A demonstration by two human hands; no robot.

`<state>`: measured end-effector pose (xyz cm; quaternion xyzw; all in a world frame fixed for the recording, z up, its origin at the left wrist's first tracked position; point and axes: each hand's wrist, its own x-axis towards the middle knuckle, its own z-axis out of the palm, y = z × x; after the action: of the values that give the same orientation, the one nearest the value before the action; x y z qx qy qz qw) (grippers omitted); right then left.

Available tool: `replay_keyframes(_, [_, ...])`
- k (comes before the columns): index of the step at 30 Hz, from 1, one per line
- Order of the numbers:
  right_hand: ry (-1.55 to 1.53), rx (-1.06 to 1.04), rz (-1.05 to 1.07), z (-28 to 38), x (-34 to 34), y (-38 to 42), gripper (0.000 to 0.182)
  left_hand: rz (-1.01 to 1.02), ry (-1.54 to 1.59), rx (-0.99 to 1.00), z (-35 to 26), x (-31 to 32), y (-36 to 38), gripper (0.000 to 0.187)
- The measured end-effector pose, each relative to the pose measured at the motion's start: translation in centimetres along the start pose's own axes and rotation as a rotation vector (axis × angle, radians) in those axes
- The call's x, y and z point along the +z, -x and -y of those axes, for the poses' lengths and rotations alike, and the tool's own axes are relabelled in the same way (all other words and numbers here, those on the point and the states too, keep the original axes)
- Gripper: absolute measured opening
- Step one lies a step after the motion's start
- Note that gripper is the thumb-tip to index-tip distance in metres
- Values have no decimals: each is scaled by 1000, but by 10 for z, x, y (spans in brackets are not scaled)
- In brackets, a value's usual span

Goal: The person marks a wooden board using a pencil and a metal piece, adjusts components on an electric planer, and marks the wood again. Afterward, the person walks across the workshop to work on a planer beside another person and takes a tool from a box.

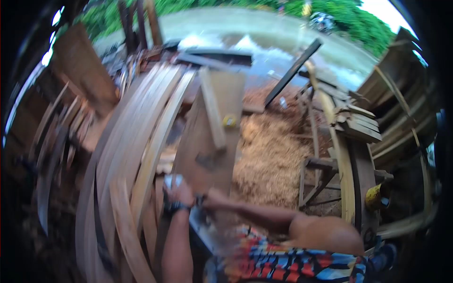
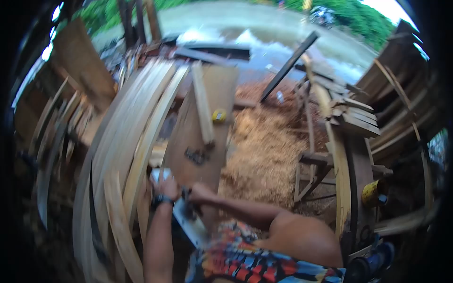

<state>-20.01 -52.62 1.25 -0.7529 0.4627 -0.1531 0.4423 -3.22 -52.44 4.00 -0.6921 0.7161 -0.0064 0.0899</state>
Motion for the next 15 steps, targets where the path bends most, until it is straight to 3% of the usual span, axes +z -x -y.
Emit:
replay_keyframes(1, [15,120,47,1,-7,4,33,-49,-14,-2,3,18,-5,41])
replay_keyframes(4, [68,66,28,-9,-17,1,34,-12,-52,61,-2,-18,6,31])
replay_keyframes(5, [-228,381,199,20,-37,12,29,134,-12,84,-6,-44,13,30])
replay_keyframes(7, [-197,280,-13,-12,-25,10,20,146,41,38,-7,-35,10,36])
replay_keyframes(8, [-154,249,-2,-46,-19,-1,39,187,128,15,-8,-38,5,35])
replay_keyframes(9, [17,175,37,-56,-27,-5,44,226,216,-11,-9,-41,1,35])
replay_keyframes(10, [351,-89,-53,-79,-29,-11,49,263,301,-41,-12,-44,-3,35])
replay_keyframes(11, [256,-194,-69,-93,-28,-20,51,163,262,-75,-17,-7,-19,37])
replay_keyframes(12, [-234,19,35,-61,-29,-12,48,64,226,-111,-24,29,-37,39])
replay_keyframes(13, [137,-72,-29,-73,-30,-20,49,20,220,-90,-21,15,-35,39])
replay_keyframes(15, [136,-138,-93,-95,-20,-37,48,-23,219,-94,-7,-1,-24,39])
